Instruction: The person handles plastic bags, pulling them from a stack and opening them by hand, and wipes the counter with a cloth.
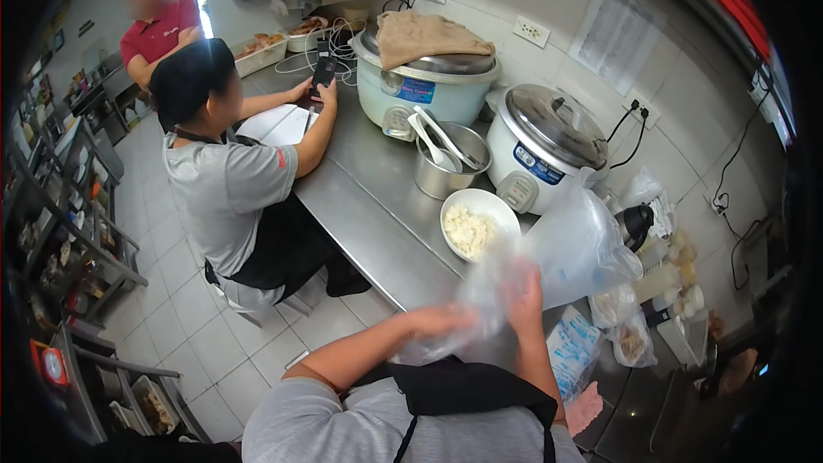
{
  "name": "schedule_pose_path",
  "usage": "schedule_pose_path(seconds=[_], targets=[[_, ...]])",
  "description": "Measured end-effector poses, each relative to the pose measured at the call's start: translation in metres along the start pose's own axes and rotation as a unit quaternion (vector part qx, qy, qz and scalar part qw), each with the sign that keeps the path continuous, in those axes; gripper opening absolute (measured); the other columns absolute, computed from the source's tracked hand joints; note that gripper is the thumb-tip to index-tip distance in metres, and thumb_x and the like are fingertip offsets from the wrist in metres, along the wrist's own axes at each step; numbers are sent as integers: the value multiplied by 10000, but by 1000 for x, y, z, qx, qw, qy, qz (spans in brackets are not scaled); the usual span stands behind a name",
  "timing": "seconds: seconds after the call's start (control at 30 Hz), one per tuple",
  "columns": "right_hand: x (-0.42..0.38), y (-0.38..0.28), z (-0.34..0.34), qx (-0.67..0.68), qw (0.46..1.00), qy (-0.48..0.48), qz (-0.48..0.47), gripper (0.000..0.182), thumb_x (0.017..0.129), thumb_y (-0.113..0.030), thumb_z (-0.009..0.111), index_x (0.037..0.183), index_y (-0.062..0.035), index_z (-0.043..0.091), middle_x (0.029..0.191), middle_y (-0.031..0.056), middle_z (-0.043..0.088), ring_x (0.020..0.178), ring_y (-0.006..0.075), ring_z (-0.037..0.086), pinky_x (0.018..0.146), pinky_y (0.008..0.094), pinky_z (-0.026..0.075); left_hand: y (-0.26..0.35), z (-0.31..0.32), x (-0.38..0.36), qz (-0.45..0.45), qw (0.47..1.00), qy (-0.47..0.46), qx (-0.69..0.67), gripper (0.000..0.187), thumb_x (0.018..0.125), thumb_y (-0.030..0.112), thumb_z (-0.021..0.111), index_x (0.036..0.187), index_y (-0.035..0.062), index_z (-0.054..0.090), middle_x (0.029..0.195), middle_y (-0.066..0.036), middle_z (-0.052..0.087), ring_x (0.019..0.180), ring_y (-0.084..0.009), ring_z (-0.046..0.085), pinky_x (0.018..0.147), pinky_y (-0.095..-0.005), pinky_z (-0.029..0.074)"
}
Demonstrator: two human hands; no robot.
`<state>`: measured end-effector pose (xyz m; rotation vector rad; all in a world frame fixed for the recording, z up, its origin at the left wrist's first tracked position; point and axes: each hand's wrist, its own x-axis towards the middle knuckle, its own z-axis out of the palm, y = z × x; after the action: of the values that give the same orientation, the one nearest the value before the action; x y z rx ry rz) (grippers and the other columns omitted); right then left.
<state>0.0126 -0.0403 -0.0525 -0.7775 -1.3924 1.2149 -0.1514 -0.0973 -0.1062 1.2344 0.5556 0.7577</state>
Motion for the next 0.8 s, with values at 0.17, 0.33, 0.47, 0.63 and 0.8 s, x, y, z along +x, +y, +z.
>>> schedule_pose_path(seconds=[0.17, 0.33, 0.47, 0.63, 0.8], targets=[[-15, 18, -7, -20, 986, 23, 163, 416, 835, -274, 455, 1174, -43, 388, 1009, 46, 454, 838, 138, 466, 757, 274, 382, 61, -43, 9, 331, 805, 323, -372, 322, 840, 403, 410, 906, 95, 478, 837, -82, 546, 790, -242, 533, 716, -376, 449], [-40, 32, 26, 89, 923, -175, 330, 642, 749, -288, 588, 1230, -21, 257, 1165, 145, 348, 970, 213, 436, 814, 326, 364, 109, -51, -14, 332, 744, 278, -508, 318, 840, 392, 419, 901, 88, 490, 788, -82, 526, 811, -249, 521, 726, -346, 462], [-45, -2, 60, -402, 891, -125, -172, 838, 637, -281, 690, 1244, -12, 179, 1225, 222, 262, 1104, 330, 335, 903, 403, 290, 95, -62, 9, 308, 680, 480, -461, 420, 840, 432, 393, 922, 38, 516, 786, -84, 525, 847, -240, 528, 748, -358, 453], [-45, 21, 74, -355, 903, -119, -213, 892, 583, -228, 722, 1242, 6, 168, 1234, 219, 251, 1094, 328, 322, 908, 397, 279, 60, -44, 25, 325, 681, 496, -429, 376, 844, 418, 401, 983, 73, 454, 910, -99, 510, 826, -219, 536, 748, -338, 428], [-31, 46, 48, -262, 962, -33, -71, 407, 675, -134, 643, 1008, 16, 462, 943, 150, 519, 865, 217, 496, 755, 317, 379, 33, -55, 6, 183, 754, 514, -365, 482, 865, 428, 332, 1143, 37, 366, 1048, -96, 485, 939, -219, 483, 790, -305, 391]])
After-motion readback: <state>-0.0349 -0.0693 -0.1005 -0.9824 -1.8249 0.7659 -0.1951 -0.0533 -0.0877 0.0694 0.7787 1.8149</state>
